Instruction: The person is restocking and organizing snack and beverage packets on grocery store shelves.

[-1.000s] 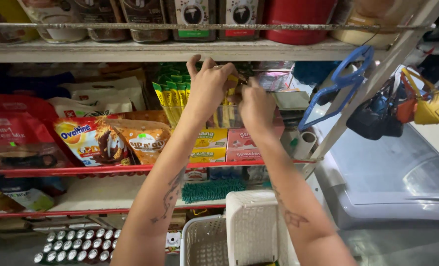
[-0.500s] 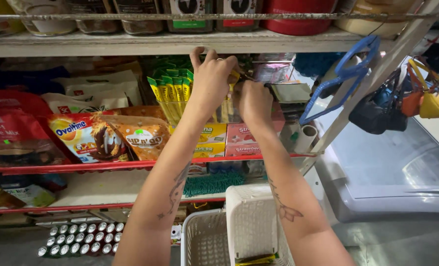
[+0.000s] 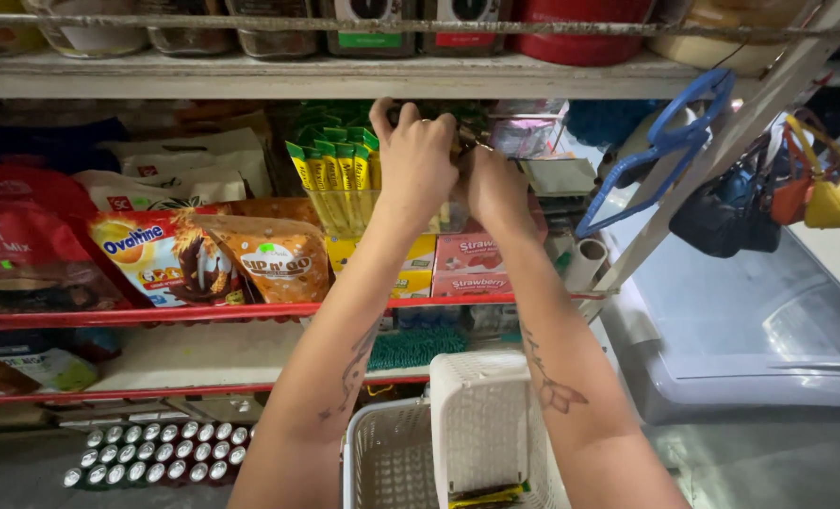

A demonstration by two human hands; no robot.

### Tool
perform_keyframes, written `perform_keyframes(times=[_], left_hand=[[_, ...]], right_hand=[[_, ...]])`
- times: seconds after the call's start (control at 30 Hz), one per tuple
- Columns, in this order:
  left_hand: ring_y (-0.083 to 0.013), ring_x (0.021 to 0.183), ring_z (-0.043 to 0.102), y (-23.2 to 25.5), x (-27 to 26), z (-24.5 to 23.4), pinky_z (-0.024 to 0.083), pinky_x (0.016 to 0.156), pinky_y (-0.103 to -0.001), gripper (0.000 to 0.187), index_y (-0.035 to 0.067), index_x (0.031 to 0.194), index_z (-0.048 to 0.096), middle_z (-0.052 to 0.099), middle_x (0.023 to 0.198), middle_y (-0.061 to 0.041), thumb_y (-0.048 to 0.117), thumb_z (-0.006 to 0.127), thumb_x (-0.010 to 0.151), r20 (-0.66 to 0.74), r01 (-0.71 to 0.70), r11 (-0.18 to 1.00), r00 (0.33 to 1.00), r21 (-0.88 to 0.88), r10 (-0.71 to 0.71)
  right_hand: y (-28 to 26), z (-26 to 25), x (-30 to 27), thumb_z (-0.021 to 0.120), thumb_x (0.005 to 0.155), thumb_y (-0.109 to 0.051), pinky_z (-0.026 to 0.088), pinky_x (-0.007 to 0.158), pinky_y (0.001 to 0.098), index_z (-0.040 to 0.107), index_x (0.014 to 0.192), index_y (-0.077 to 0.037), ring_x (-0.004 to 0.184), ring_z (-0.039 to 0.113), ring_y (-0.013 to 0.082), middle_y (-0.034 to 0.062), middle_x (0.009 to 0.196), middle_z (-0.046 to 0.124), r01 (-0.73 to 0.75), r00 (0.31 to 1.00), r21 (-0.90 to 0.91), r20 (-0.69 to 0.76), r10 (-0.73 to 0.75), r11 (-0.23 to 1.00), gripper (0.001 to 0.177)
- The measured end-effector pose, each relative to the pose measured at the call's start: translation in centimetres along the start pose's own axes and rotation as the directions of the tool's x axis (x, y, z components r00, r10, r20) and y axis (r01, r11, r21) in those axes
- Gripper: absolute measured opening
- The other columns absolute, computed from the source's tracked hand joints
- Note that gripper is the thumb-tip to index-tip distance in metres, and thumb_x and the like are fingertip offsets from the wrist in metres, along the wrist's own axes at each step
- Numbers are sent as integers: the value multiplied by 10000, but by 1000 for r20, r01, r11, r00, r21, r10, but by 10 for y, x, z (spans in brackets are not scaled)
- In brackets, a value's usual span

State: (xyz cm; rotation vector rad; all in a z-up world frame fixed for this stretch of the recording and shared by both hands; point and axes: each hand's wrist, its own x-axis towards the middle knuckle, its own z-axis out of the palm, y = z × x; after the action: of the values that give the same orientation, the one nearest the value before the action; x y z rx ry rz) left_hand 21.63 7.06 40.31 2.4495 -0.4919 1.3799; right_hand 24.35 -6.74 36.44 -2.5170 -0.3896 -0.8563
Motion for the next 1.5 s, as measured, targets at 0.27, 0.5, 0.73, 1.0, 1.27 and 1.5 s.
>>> perform_keyframes(times=[0.27, 0.5, 0.73, 1.0, 1.27, 1.5], left_hand=[[-359, 931, 624, -9, 1, 0, 256, 1073, -626, 121, 116, 814, 697, 677, 722, -126, 108, 692, 693, -19, -25, 998, 1000, -54, 24], [-338, 960, 641, -9, 3, 5, 259, 1115, -618, 71, 115, 799, 703, 677, 731, -120, 120, 706, 729, 49, -63, 998, 997, 29, 62], [-335, 995, 631, -8, -3, 12, 240, 1145, -627, 94, 110, 854, 717, 676, 744, -121, 93, 716, 762, 18, -118, 989, 993, 93, 117], [-303, 1073, 608, 4, -1, -30, 361, 938, -540, 148, 123, 908, 699, 716, 997, -60, 192, 757, 790, -148, -109, 994, 984, -28, 104], [-310, 977, 572, 0, -25, -24, 427, 849, -454, 166, 133, 937, 641, 667, 955, -39, 243, 752, 880, -142, -6, 1000, 990, -25, 2], [-266, 1276, 561, 37, -24, -45, 366, 1124, -509, 426, 125, 1335, 641, 636, 1405, -71, 175, 683, 914, -150, -238, 970, 959, 45, 242]], right_hand=[[-10, -3, -21, 713, 872, -241, 543, 711, 591, 787, 903, -79, 815, 689, 480, 250, 839, 714, -31, 996, 16, -85, 32, 999, 181], [-17, 1, -18, 730, 840, -284, 545, 666, 588, 734, 887, -49, 796, 695, 467, 230, 824, 721, -62, 994, -19, -89, 60, 998, 239], [-10, 2, -7, 688, 874, -313, 567, 710, 569, 752, 884, -74, 842, 717, 433, 223, 863, 739, -119, 991, -57, 53, 122, 991, 248], [2, -14, -31, 727, 900, -326, 558, 758, 541, 807, 983, -128, 884, 707, 424, 193, 928, 746, -65, 997, 65, -24, 67, 996, 229], [8, -7, -49, 750, 948, -101, 544, 957, 436, 653, 1396, -118, 1131, 665, 327, 154, 1241, 683, 175, 926, 459, -378, 13, 871, 458], [4, -63, -113, 691, 943, -35, 435, 1106, 427, 603, 1419, -26, 1320, 561, 377, 211, 1405, 581, 331, 918, 493, -365, -154, 804, 484]])
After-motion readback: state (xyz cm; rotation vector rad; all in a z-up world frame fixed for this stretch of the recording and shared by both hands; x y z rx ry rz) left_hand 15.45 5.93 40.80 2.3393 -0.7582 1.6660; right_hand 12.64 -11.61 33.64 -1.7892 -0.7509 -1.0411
